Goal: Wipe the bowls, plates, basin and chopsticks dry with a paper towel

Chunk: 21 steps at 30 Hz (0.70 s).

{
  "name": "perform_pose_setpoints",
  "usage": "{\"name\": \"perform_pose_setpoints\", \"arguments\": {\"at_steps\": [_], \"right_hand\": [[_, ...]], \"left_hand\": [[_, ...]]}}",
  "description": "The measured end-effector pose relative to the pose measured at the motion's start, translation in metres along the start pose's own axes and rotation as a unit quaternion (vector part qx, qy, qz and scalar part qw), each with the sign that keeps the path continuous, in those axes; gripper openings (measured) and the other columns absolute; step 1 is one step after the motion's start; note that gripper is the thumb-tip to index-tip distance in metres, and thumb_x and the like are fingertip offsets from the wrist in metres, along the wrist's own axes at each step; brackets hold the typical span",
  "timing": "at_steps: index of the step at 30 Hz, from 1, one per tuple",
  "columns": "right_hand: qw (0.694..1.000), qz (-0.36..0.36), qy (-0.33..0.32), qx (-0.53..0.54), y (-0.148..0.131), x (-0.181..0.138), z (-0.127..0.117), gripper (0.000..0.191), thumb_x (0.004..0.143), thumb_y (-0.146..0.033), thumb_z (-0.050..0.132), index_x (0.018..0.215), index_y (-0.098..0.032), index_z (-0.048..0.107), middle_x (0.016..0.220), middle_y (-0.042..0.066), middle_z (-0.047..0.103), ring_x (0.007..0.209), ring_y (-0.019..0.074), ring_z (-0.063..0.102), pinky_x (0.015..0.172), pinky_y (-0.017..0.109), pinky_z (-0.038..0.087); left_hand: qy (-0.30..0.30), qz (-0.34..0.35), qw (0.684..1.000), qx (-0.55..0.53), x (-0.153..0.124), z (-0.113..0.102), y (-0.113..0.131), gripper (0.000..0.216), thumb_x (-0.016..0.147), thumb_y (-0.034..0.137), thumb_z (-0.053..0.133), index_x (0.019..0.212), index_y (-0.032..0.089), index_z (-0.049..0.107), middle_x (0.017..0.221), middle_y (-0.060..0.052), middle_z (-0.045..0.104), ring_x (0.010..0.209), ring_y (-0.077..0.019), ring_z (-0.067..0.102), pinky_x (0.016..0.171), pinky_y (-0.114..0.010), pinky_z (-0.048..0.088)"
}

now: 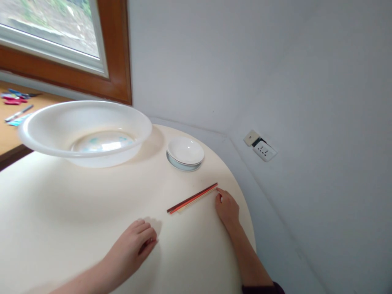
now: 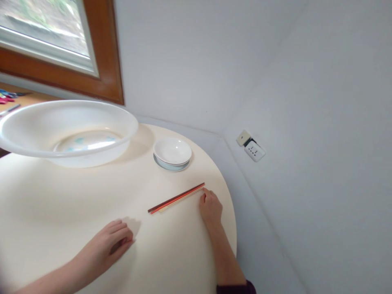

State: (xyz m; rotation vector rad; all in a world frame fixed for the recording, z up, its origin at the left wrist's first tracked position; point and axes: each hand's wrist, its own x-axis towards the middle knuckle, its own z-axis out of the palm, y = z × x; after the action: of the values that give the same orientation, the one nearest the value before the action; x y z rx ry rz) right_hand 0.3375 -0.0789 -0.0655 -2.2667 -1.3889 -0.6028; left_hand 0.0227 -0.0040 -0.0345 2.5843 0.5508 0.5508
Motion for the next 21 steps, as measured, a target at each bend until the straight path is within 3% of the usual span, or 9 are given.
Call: {"name": "perform_pose_setpoints", "arguments": {"at_steps": [5, 15, 18, 21], "right_hand": [[0.999, 0.022, -0.037, 0.008, -0.003, 0.000, -0.003, 0.030, 0.080, -0.014, 0.039, 0.097, -0.018, 0.063, 0.083, 0.007, 0.066, 0.073, 0.0191, 0.060, 0.059, 0.028, 0.044], [0.998, 0.017, -0.009, 0.062, -0.009, 0.001, -0.011, 0.028, 0.080, -0.016, 0.038, 0.095, -0.017, 0.061, 0.083, 0.007, 0.064, 0.075, 0.0189, 0.059, 0.063, 0.029, 0.045], [0.988, -0.055, -0.009, 0.147, -0.028, -0.006, -0.021, 0.021, 0.079, -0.013, 0.039, 0.083, -0.017, 0.060, 0.075, 0.005, 0.061, 0.070, 0.0170, 0.056, 0.064, 0.028, 0.044], [0.965, -0.170, -0.060, 0.190, -0.054, -0.016, -0.028, 0.018, 0.077, -0.010, 0.041, 0.072, -0.018, 0.057, 0.065, 0.003, 0.055, 0.062, 0.0152, 0.050, 0.058, 0.025, 0.040]], "left_hand": [[-0.002, -0.001, 1.000, 0.006, 0.000, 0.001, -0.001, 0.025, 0.084, 0.016, 0.037, 0.061, 0.019, 0.049, 0.059, -0.002, 0.057, 0.059, -0.0151, 0.050, 0.055, -0.025, 0.039], [0.007, -0.008, 1.000, -0.022, 0.000, 0.001, 0.000, 0.023, 0.082, 0.015, 0.040, 0.061, 0.019, 0.049, 0.059, -0.001, 0.056, 0.059, -0.0146, 0.049, 0.055, -0.024, 0.039], [0.007, -0.006, 1.000, -0.021, -0.001, 0.001, 0.000, 0.023, 0.082, 0.014, 0.040, 0.061, 0.019, 0.048, 0.058, -0.001, 0.056, 0.058, -0.0148, 0.049, 0.055, -0.024, 0.039], [0.001, -0.006, 1.000, -0.015, -0.001, 0.001, 0.001, 0.024, 0.082, 0.013, 0.038, 0.061, 0.019, 0.047, 0.058, -0.001, 0.055, 0.058, -0.0145, 0.049, 0.055, -0.024, 0.039]]}}
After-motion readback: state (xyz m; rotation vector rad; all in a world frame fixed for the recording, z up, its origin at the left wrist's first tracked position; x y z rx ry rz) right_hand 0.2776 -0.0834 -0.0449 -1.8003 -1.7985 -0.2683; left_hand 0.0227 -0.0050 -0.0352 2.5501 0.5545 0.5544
